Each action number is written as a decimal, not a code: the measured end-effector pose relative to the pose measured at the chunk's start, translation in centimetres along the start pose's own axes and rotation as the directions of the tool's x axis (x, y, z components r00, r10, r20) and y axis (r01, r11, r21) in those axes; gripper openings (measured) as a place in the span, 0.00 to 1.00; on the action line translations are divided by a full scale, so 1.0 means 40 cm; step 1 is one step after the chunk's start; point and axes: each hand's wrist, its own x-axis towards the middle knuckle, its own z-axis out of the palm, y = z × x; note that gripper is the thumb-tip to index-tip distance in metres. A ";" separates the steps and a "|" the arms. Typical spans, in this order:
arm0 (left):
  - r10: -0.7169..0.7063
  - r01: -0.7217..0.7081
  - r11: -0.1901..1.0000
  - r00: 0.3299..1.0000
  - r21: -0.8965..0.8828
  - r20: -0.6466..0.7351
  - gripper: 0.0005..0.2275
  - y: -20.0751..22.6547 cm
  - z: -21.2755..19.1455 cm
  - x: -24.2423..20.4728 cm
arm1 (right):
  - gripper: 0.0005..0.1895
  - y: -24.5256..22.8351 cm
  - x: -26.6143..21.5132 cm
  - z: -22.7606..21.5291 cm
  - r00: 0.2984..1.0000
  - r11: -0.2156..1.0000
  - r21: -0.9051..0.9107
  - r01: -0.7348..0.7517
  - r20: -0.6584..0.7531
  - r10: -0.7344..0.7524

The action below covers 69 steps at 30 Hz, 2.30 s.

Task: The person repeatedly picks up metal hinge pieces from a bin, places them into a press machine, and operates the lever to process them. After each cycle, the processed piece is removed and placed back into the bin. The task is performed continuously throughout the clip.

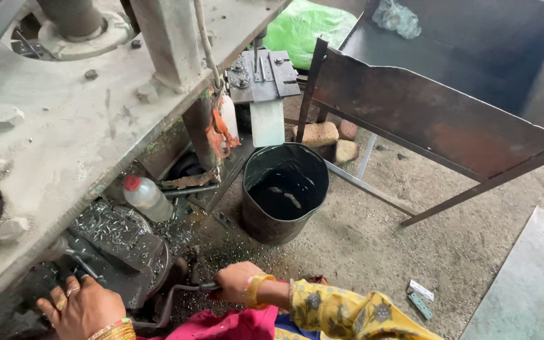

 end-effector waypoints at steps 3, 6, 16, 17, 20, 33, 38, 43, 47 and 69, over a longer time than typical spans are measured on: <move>-0.026 0.023 0.997 0.998 -0.067 -0.050 0.15 0.011 0.003 0.032 | 0.28 0.031 -0.003 0.015 0.999 0.999 0.036 0.018 -0.048 -0.016; 0.006 -0.007 0.995 1.000 -0.097 -0.009 0.12 0.002 -0.017 -0.014 | 0.28 0.017 -0.034 0.060 0.999 0.999 0.049 -0.024 -0.030 0.025; -0.087 0.077 0.938 0.996 -0.337 -0.014 0.16 0.020 -0.078 0.006 | 0.24 0.051 0.030 0.079 0.991 0.996 0.020 0.086 -0.108 -0.083; -0.041 0.026 0.950 0.998 -0.310 -0.041 0.16 0.012 -0.083 0.014 | 0.25 0.050 0.033 0.074 0.998 0.998 0.027 0.047 -0.052 -0.046; -0.099 0.137 0.927 0.987 -0.350 0.124 0.16 0.005 -0.104 0.026 | 0.29 0.021 0.045 0.047 0.999 0.998 -0.057 -0.021 0.027 0.023; -0.075 0.198 0.944 0.909 -0.266 0.411 0.16 0.011 -0.180 0.095 | 0.29 0.040 0.042 0.061 0.999 0.993 -0.120 -0.019 -0.030 0.016; -0.091 0.221 0.936 0.903 -0.273 0.419 0.17 0.004 -0.172 0.090 | 0.23 0.074 0.071 0.075 0.998 0.995 -0.098 0.007 -0.069 -0.013; -0.134 0.215 0.937 0.949 -0.274 0.286 0.17 0.002 -0.144 0.104 | 0.24 0.075 0.087 0.126 0.996 1.000 0.003 0.027 -0.081 -0.027; -0.108 0.210 0.932 0.939 -0.297 0.326 0.16 -0.004 -0.145 0.080 | 0.24 0.024 0.035 0.075 0.996 0.993 -0.114 0.026 -0.078 -0.035; -0.207 0.294 0.836 0.951 -0.463 0.230 0.10 0.104 -0.263 0.001 | 0.21 -0.149 -0.072 -0.146 0.948 0.975 -0.184 0.127 -0.266 -0.174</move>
